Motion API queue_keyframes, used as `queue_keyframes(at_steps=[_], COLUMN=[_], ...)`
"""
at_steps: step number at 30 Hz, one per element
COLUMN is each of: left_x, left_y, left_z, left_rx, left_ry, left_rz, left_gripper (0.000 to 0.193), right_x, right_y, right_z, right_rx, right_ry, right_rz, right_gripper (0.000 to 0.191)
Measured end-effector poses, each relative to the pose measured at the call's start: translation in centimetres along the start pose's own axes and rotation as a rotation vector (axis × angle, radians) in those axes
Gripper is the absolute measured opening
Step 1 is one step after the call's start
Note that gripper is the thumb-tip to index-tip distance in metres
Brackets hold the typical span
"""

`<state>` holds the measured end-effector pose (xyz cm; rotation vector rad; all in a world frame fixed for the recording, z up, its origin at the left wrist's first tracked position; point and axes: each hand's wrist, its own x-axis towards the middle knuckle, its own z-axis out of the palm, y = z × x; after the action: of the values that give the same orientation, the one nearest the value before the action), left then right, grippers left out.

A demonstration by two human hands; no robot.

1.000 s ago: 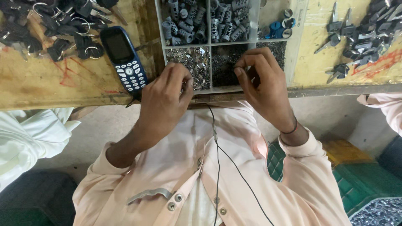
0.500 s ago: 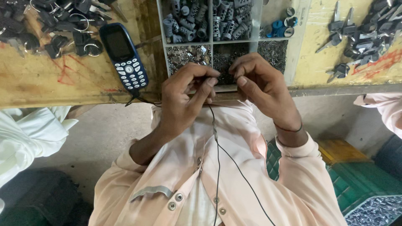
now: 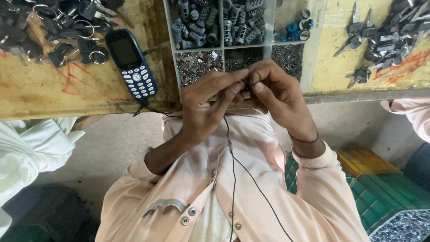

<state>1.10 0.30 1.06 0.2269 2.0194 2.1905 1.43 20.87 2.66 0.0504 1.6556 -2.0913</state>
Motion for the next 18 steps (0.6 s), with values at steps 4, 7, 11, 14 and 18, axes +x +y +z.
queue_keyframes(at_steps=[4,7,11,14,18], left_x=[-0.1,-0.3,-0.3,-0.1,-0.2], left_y=[-0.3,-0.3,-0.4,-0.6,-0.7], left_z=[0.5,0.3,-0.2,-0.6,-1.1], left_rx=[-0.143,-0.179,-0.19,-0.196,-0.151], left_ry=[0.052,0.034,0.005,-0.024,-0.044], left_rz=[-0.088,-0.112,-0.139,-0.124,-0.089], left_gripper=[0.015,0.014,0.014,0.015,0.016], right_x=[0.1,0.2,0.3,0.4,0.4], right_y=[0.3,0.4,0.3,0.1,0.1], right_z=[0.2,0.4,0.4,0.5,0.7], right_rx=[-0.096,-0.153,-0.18,-0.203,-0.201], right_ry=[0.01,0.006,0.007,-0.003,-0.009], right_rz=[-0.034,-0.051,-0.047,-0.037,-0.016], right_gripper=[0.015,0.016,0.015,0.014,0.015])
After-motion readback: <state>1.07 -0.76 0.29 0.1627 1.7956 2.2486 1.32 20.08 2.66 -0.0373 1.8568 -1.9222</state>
